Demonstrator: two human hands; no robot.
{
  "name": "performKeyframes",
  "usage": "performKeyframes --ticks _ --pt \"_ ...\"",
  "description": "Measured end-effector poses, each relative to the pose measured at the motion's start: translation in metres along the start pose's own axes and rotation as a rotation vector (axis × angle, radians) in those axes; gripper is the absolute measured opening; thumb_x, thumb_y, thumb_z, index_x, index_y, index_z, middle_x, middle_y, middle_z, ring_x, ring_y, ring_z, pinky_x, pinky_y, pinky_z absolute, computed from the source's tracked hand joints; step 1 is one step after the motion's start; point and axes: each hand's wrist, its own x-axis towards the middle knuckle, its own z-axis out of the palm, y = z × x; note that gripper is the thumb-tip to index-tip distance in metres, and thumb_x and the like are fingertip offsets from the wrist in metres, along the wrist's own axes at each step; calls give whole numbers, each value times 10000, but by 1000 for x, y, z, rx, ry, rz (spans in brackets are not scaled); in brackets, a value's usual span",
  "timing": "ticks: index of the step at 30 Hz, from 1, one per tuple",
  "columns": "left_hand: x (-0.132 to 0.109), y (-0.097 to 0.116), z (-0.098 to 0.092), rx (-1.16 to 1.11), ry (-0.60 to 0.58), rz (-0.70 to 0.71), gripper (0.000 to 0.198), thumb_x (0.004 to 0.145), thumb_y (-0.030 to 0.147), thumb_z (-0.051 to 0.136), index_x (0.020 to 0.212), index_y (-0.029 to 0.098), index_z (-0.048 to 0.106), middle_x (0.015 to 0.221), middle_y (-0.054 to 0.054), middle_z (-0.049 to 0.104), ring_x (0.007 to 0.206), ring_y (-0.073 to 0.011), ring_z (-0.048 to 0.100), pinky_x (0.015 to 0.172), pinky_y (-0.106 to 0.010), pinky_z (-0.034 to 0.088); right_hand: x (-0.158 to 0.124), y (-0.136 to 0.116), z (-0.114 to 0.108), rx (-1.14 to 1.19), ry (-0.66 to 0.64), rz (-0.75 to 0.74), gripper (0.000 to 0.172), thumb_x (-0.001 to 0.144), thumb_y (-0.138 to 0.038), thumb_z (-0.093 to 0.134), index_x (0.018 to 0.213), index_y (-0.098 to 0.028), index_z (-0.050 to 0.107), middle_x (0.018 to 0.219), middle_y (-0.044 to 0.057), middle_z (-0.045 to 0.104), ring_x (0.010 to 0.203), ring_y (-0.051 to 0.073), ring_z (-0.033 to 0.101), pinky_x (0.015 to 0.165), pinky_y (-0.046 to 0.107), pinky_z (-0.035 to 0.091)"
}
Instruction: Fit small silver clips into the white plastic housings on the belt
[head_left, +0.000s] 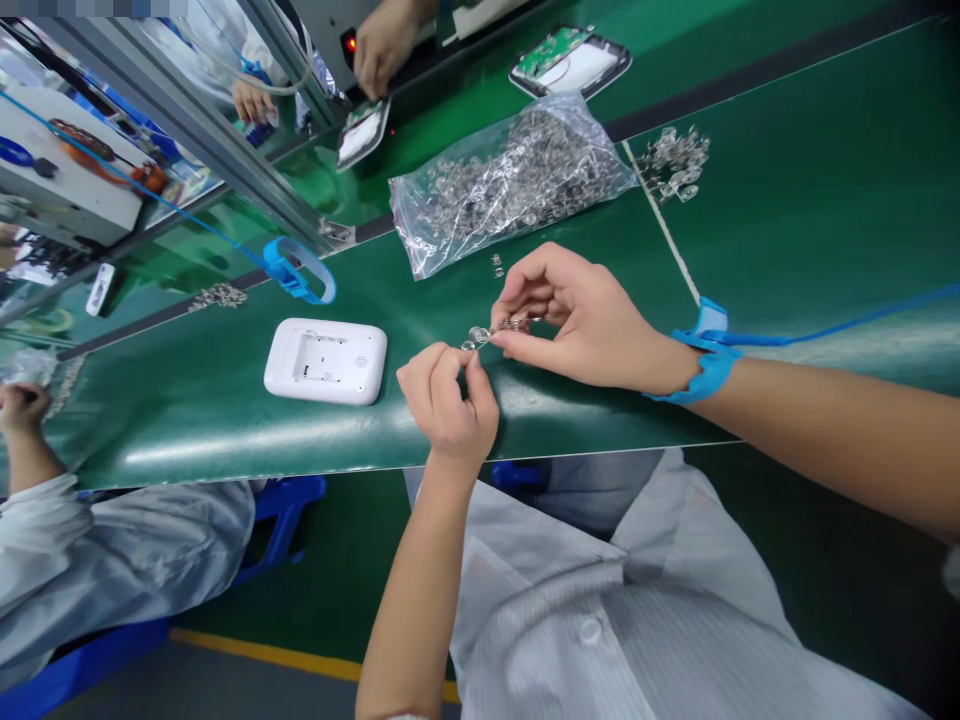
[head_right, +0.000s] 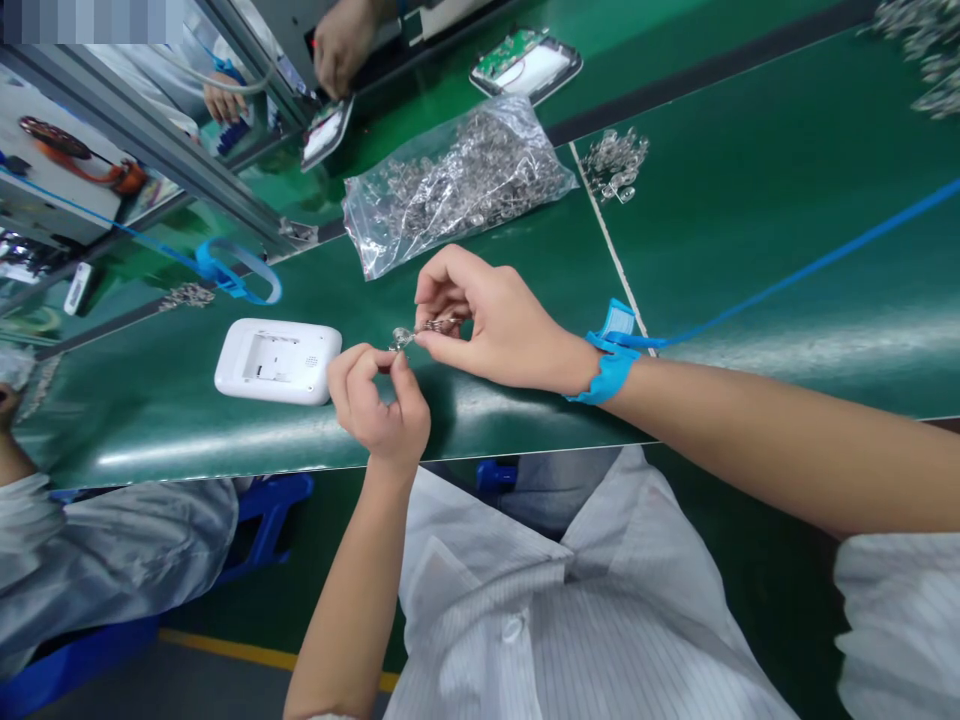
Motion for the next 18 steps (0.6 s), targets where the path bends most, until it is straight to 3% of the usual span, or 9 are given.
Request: performKeyframes --ticks 4,9,18 --pt "4 1 1 -71 -42 -54 46 972 134 536 970 167 569 1091 -99 648 1029 -182 648 878 -351 541 -2 -1 1 -169 26 -79 150 882 -274 719 948 -208 601 892 6 687 736 147 651 652 278 559" --pt "1 4 1 -112 -61 -98 88 966 94 552 958 178 576 993 -53 702 965 -151 682 891 -326 552 -11 -1 7 -367 80 -154 76 940 -293 654 911 -224 645 870 10 697 750 163 666 691 298 568" --pt "1 2 3 -96 5 -8 127 924 73 627 1007 169 624 1031 -68 687 978 -163 690 832 -320 589 -11 2 10 -243 144 -63 114 902 -300 715 930 -213 648 885 7 707 745 155 676 682 290 589"
